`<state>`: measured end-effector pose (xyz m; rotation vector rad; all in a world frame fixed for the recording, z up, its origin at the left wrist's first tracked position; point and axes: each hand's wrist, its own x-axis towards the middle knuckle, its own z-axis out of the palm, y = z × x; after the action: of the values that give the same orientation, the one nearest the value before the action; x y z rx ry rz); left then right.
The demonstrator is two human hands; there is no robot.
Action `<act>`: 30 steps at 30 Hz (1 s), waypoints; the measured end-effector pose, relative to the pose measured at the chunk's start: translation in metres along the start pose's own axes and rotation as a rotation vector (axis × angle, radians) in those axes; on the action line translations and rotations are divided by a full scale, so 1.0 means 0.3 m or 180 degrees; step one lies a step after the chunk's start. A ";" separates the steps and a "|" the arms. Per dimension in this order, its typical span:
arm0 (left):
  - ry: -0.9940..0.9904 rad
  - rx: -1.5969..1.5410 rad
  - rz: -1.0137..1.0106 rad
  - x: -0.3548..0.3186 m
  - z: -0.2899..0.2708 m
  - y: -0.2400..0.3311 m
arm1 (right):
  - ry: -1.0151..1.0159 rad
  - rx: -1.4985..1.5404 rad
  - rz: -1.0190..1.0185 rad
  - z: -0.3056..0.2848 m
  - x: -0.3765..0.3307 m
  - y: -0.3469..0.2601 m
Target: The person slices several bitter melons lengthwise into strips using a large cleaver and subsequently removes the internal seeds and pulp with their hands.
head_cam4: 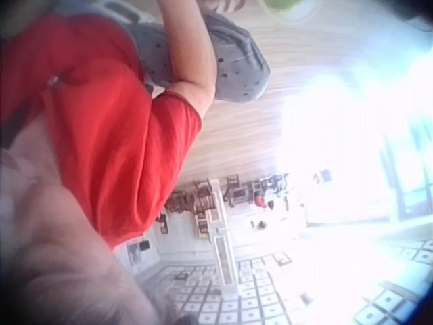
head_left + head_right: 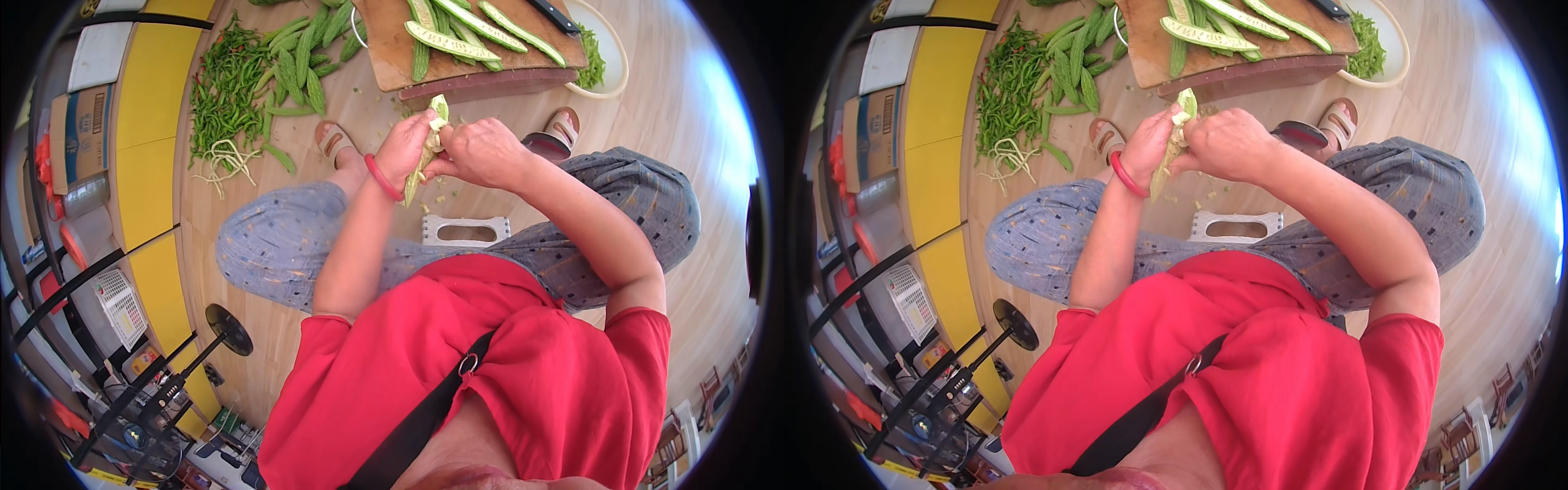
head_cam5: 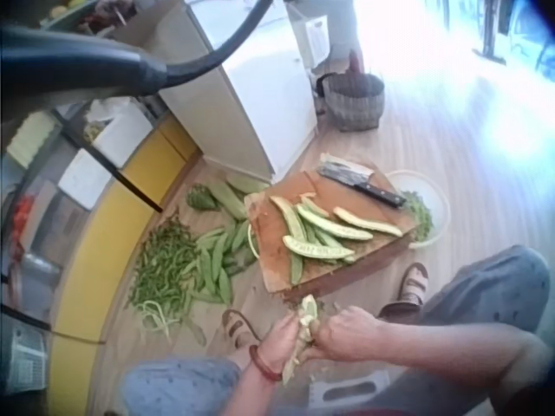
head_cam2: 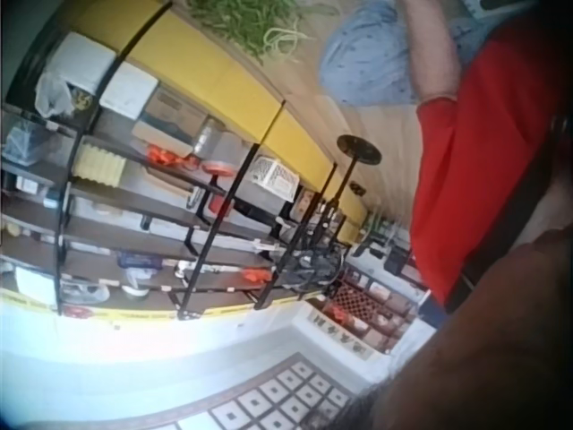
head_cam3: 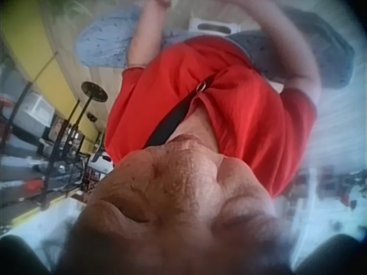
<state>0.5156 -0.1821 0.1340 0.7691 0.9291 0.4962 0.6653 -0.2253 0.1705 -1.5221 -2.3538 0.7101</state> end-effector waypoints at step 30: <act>-0.0102 -0.0931 -0.0518 -0.010 -0.093 0.087 | 0.0516 -0.0183 0.0193 -0.014 0.028 0.048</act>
<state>0.4889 -0.1572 0.1451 0.4319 0.8580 0.4626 0.6748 -0.2118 0.1661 -1.6159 -2.2349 0.5150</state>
